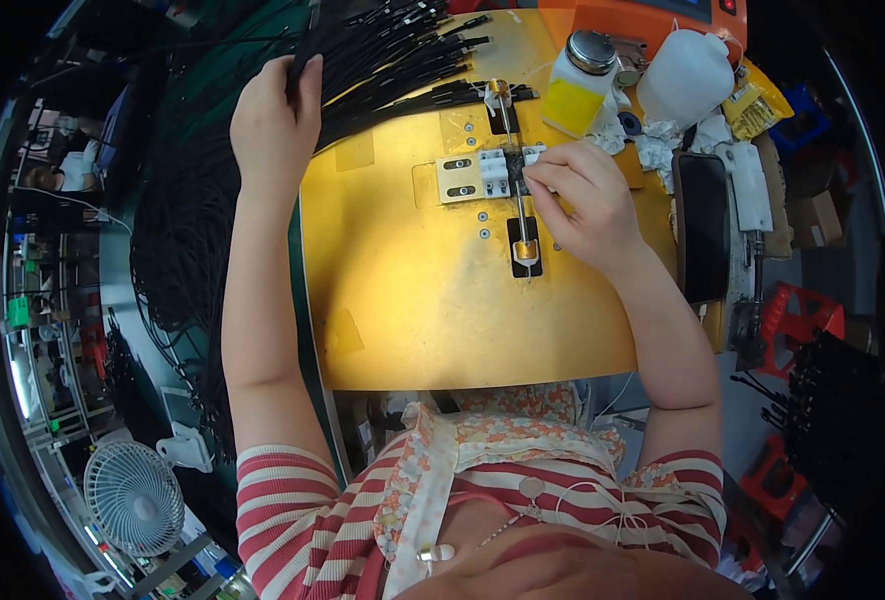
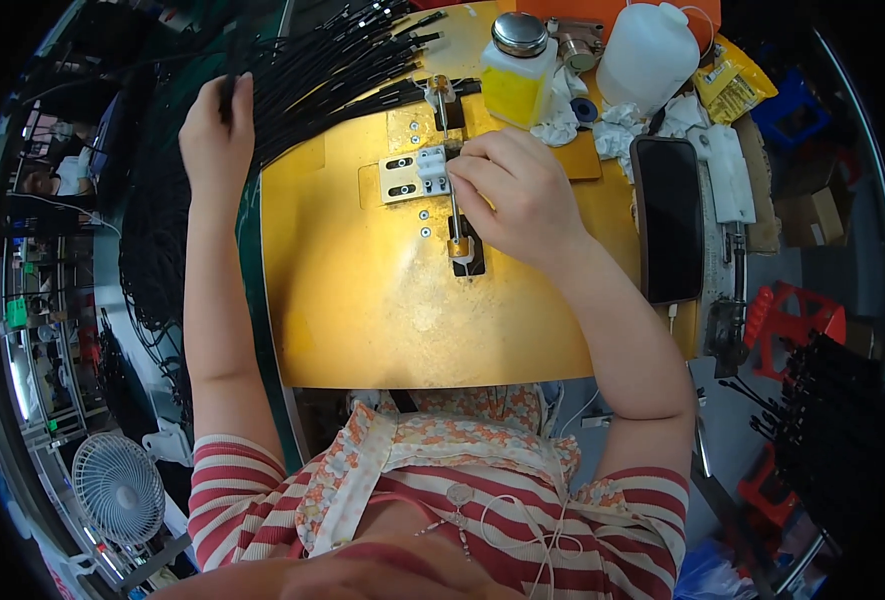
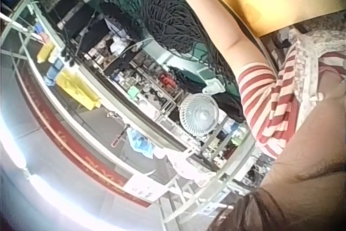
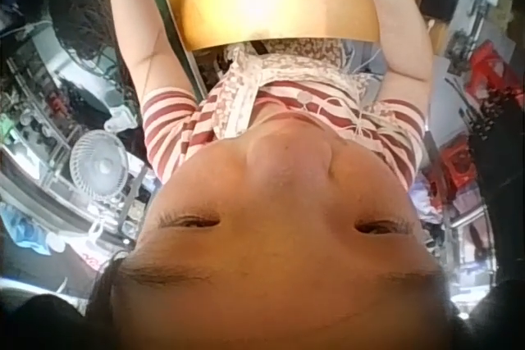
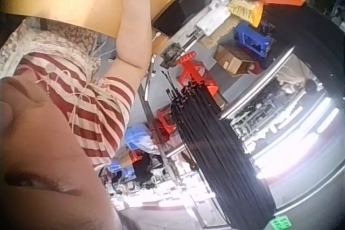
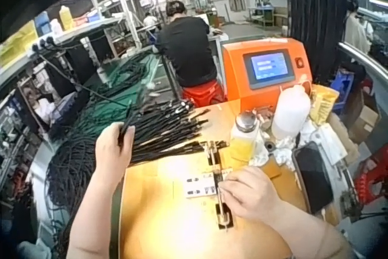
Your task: Manually assembling and organizing black cables using a dedicated workbench jig.
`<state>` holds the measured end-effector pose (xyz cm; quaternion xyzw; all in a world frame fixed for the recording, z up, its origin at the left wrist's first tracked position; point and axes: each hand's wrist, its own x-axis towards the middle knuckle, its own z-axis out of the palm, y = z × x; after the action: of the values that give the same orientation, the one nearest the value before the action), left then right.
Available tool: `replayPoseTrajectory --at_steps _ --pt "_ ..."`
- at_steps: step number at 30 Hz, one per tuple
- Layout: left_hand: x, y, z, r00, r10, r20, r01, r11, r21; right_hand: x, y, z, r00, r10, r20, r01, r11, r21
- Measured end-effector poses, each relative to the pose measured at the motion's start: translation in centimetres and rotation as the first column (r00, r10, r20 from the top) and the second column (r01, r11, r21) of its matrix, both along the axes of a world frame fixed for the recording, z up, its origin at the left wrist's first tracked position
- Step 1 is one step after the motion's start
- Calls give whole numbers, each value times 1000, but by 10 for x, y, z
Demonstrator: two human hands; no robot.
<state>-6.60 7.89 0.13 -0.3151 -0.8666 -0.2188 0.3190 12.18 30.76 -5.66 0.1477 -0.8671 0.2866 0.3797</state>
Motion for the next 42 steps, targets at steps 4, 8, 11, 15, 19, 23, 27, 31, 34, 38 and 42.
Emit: replayPoseTrajectory --at_steps 4,8,11,15,19,23,27,31,34,38,42 --pt "49 18 -9 875 -465 -137 468 884 -7 4 -1 0 996 17 90 -3 989 -151" --pt "81 25 -47 807 -588 46 587 791 -174 6 -7 8 951 210 226 -108 913 -393" --pt "90 36 -57 762 -647 37 641 744 -189 9 -7 12 933 301 198 -229 919 -320" --pt "86 39 -60 740 -669 69 669 722 -175 9 6 15 929 319 185 -294 944 -151" --pt "84 43 -66 714 -687 139 700 699 -145 7 3 12 951 233 203 -230 972 -38" --pt "82 41 -63 689 -708 158 724 683 -99 7 1 11 948 238 210 -239 971 -18" --pt "79 37 -70 664 -740 106 747 663 -50 4 3 6 961 196 197 -184 980 -76" --pt "78 43 -71 684 -696 218 720 693 -48 -1 9 -3 954 151 261 -121 984 -127" --pt "79 43 -74 696 -687 209 709 704 -42 -1 9 -2 937 175 302 -113 971 -211" --pt "79 44 -76 726 -659 195 674 738 -16 -5 12 -8 941 137 310 -78 978 -194" --pt "74 40 -81 722 -670 172 687 724 -60 -15 17 -14 946 69 316 -17 986 -167"
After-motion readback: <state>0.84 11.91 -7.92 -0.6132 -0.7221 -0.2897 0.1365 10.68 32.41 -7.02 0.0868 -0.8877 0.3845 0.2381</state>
